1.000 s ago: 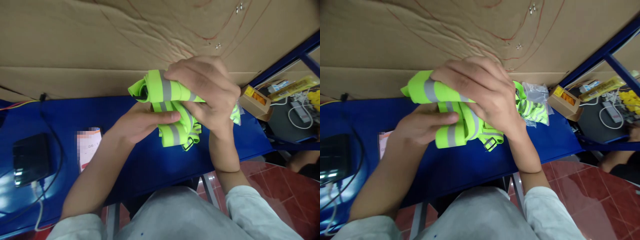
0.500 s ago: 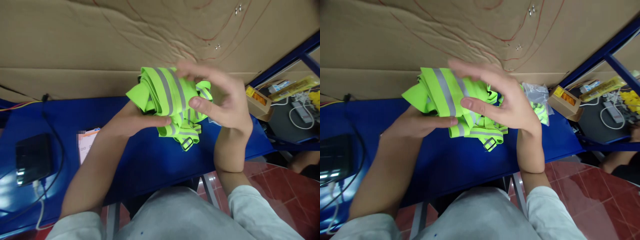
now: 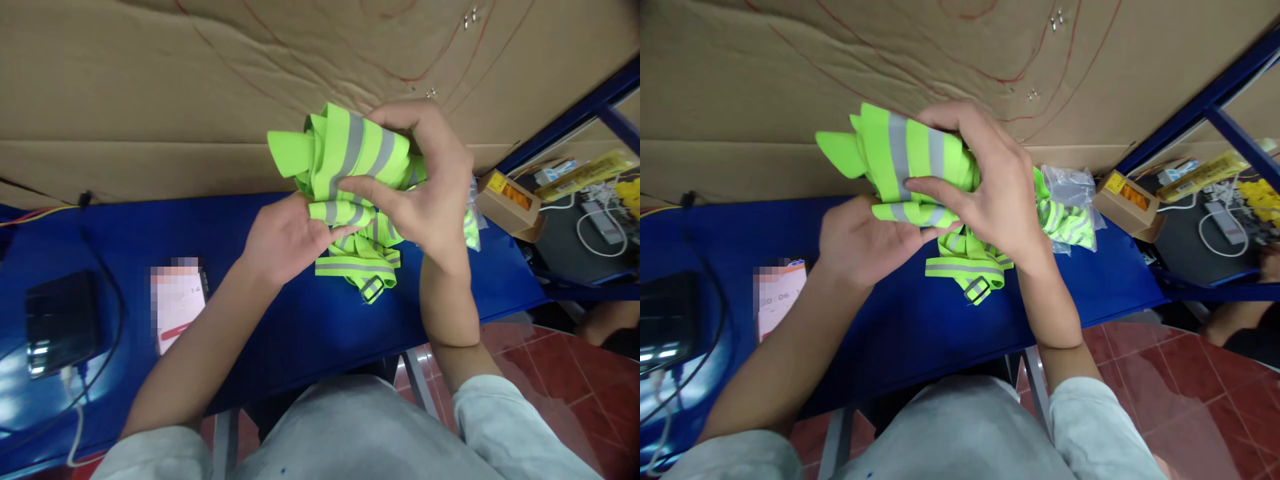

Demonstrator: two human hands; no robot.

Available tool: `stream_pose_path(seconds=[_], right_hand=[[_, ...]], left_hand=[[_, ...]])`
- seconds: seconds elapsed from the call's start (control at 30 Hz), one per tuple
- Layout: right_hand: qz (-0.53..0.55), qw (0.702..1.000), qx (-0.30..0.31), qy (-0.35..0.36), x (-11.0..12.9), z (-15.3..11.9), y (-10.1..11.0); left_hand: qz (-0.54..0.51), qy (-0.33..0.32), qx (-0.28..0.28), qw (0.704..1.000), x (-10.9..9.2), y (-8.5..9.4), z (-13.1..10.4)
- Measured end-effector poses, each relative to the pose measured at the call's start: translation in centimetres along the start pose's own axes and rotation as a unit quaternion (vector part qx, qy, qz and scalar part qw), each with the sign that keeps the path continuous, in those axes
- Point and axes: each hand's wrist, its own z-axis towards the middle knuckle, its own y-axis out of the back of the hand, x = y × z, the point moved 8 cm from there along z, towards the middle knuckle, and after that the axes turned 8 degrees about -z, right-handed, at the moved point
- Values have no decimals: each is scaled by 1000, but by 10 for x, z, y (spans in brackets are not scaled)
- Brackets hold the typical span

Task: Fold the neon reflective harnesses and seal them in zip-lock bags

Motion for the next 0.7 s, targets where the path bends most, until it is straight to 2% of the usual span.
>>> stream_pose_path(seconds=[0.1,0.23,0.3,0.4,0.5,0.6,0.63,0.7], right_hand=[[-51,999,-14,11,4,-3,-12],[-76,994,-34,69,13,-8,-39],[-82,991,-19,102,21,-10,-53],[-79,988,32,132,33,-11,-69],[-51,985,75,146,39,-10,-70],[34,980,132,148,34,-9,-67],[80,980,119,140,30,-8,-62],[161,982,47,83,14,-3,-49]], left_hand=[[20,-37,5,999,-13,-6,-4],[90,-80,-57,991,-27,1,-8],[81,-105,-85,988,-36,5,-10],[2,-157,-109,982,-53,13,-14],[-87,-185,-141,969,-64,23,-18],[-44,-222,-141,964,-70,24,-19],[-11,-248,-121,961,-73,20,-19],[38,-280,-69,957,-73,10,-18]])
